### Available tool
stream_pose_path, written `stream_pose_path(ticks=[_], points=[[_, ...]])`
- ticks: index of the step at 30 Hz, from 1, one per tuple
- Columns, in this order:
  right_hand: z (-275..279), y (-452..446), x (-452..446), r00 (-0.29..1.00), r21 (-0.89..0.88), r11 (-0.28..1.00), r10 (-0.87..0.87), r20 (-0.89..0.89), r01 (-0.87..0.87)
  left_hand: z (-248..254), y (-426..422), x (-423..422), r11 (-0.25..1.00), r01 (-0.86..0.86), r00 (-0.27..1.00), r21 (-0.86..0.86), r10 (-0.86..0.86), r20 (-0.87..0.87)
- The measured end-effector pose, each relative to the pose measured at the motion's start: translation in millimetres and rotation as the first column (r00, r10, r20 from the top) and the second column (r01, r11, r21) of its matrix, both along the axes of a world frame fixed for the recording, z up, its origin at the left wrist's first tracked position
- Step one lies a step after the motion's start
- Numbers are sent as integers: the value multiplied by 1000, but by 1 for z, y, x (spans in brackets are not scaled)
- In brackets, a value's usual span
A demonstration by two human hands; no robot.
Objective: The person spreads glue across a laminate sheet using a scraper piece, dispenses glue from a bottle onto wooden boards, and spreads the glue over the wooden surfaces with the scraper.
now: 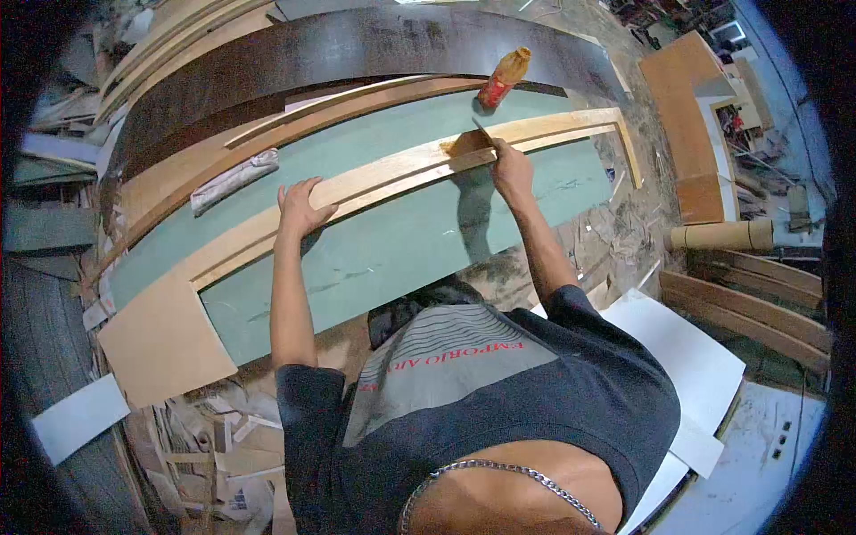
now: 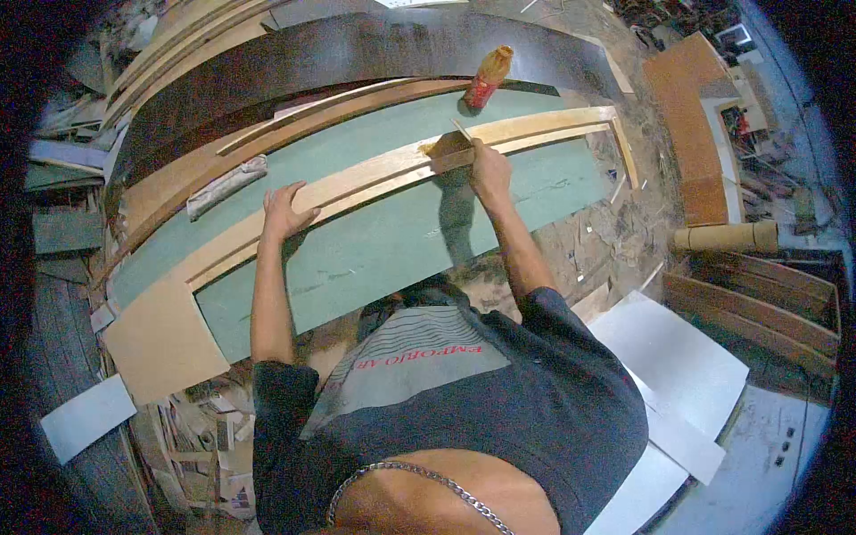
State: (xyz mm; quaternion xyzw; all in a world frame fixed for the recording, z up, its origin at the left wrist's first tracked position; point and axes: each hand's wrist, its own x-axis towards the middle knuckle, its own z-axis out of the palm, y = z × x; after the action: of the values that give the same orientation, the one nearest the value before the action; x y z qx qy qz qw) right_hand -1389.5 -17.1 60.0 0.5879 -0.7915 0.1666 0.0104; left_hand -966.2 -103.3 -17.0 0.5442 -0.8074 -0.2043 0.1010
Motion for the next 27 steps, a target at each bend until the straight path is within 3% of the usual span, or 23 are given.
stream_pose_path(ticks=[3, 11, 14, 17, 18, 19, 21, 23, 24, 25, 27], points=[[-14, -5, 22, 1000, 129, 991, 28, 16, -29, -4, 0, 1, 1000, -8, 1000, 1, 8, 7], [19, 0, 157, 910, 168, 907, 344, 231, -386, 5, -5, -5, 998, -18, 999, 60, 15, 42], [24, -13, 174, 817, 91, 856, 448, 363, -510, 0, -7, 1, 999, 2, 998, 50, -5, 62], [38, -17, 143, 754, -86, 888, 431, 495, -451, 19, -2, 4, 998, 18, 1000, 55, -17, -19], [47, -20, 129, 786, -70, 899, 413, 459, -432, 31, 1, 3, 995, -14, 992, 95, 26, -122], [46, -21, 112, 749, -188, 876, 479, 458, -445, 39, 4, 5, 989, -40, 971, 141, 71, -226], [48, -23, 96, 740, -243, 843, 537, 405, -479, 40, 1, 20, 997, -22, 982, 68, 35, -183], [50, -18, 91, 749, -99, 858, 491, 445, -503, 40, 1, 46, 1000, 7, 993, 22, -4, -117], [38, -18, 91, 783, -124, 837, 544, 301, -534, 40, 0, 60, 1000, 16, 993, 17, -13, -121], [28, -17, 91, 791, -121, 842, 536, 294, -525, 39, -1, 76, 999, 32, 996, -2, -32, -78], [12, -14, 88, 733, -229, 715, 680, 9, -660, 36, -1, 100, 998, 60, 997, -19, -61, -53]])
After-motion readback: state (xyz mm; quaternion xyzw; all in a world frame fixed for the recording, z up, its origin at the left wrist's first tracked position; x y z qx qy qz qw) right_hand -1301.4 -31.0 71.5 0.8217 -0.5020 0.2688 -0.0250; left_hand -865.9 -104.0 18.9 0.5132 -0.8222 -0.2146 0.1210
